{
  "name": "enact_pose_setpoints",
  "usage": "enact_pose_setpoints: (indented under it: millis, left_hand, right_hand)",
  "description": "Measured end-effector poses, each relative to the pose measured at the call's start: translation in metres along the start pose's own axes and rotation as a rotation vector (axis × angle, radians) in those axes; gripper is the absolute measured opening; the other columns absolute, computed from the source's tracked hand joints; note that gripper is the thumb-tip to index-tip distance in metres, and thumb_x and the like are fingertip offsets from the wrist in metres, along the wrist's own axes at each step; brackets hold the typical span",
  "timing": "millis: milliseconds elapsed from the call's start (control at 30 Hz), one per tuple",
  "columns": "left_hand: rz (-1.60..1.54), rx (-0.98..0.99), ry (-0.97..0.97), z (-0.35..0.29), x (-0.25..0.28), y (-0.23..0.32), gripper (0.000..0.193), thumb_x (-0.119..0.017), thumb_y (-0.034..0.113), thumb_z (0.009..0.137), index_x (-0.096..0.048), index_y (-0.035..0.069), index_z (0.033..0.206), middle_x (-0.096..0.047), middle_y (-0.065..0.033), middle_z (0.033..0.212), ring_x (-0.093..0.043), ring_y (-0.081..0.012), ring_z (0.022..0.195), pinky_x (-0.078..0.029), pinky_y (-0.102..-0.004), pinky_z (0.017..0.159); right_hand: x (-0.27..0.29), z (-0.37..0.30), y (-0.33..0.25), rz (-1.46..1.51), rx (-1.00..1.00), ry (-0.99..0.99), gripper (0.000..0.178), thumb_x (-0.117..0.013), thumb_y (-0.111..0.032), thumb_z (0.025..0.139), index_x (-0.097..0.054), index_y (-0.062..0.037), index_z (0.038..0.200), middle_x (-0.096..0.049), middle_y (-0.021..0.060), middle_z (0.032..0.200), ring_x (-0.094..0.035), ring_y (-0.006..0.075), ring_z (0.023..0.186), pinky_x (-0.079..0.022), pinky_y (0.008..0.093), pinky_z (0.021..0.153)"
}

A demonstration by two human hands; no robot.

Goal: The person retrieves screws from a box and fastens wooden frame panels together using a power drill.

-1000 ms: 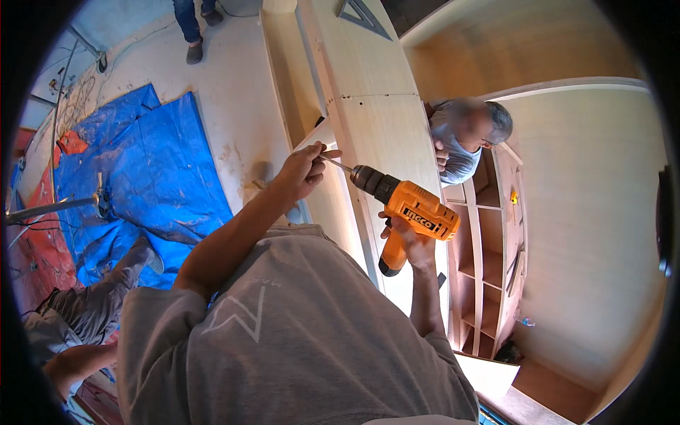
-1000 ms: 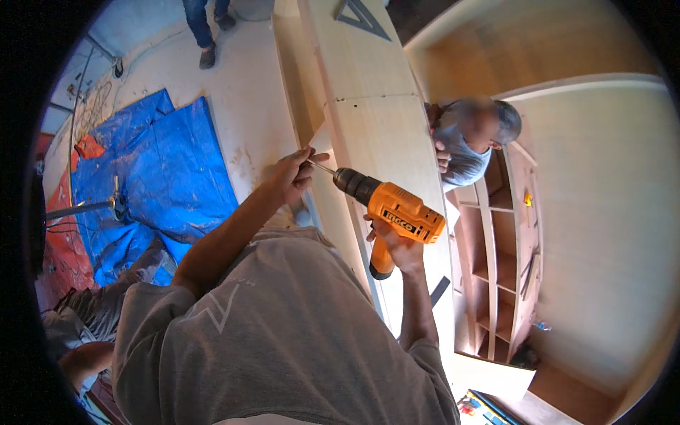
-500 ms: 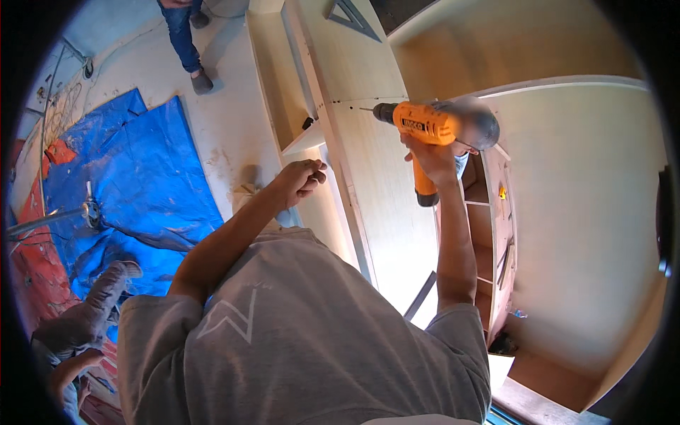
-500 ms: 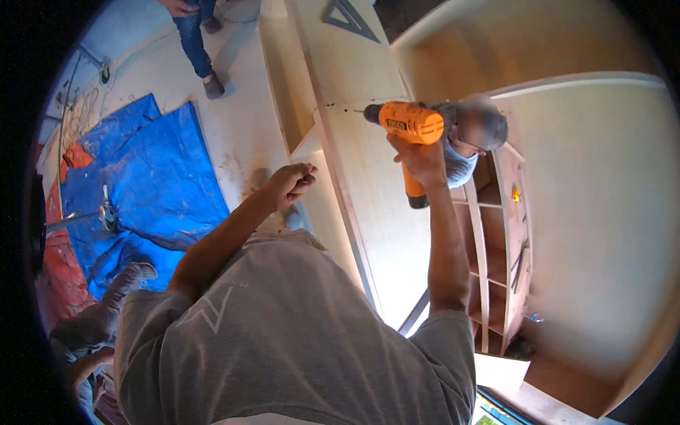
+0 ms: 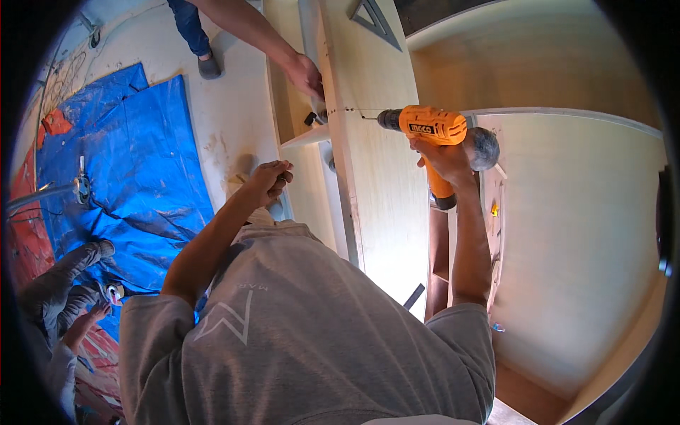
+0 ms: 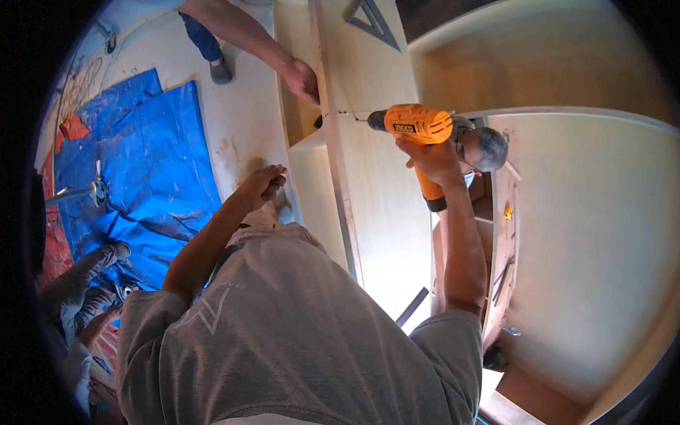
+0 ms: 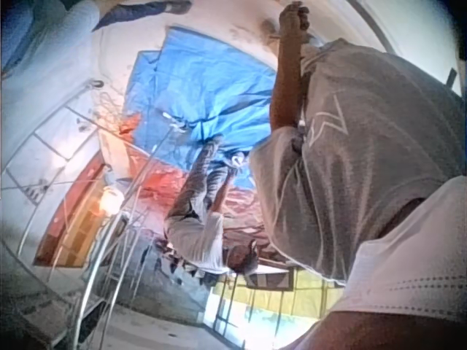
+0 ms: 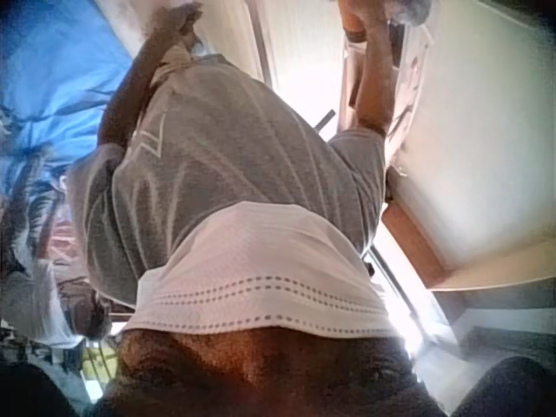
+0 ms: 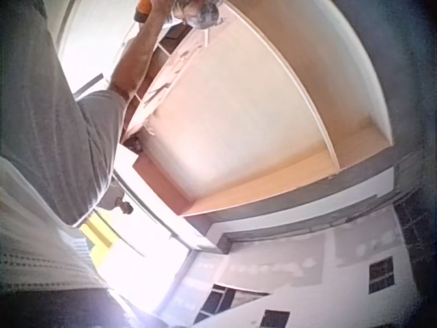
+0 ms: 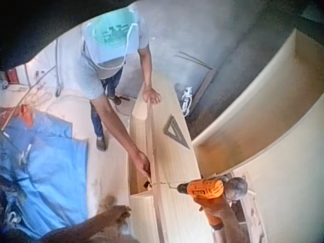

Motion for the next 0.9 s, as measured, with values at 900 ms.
enact_pose_setpoints:
  millis: [900]
  left_hand:
    - [-0.008, 0.017, -0.048, 0.024, 0.01, -0.025, 0.02, -0.044, 0.026, 0.094, -0.049, 0.007, 0.093, -0.052, -0.0033, 0.067, -0.023, -0.0049, 0.036, -0.019, -0.0226, 0.034]
  right_hand:
    - [0.008, 0.017, -0.003, -0.046, -0.211, -0.033, 0.029, -0.068, -0.013, 0.078, -0.054, -0.0039, 0.101, -0.061, 0.0047, 0.076, -0.057, 0.0109, 0.049, -0.051, 0.0252, 0.046]
Point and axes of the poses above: each hand's wrist, its own z-axis towards the middle knuckle, its own x-axis out of the back of the hand, y = z × x, the point moved 10 cm from there along z, towards the middle knuckle
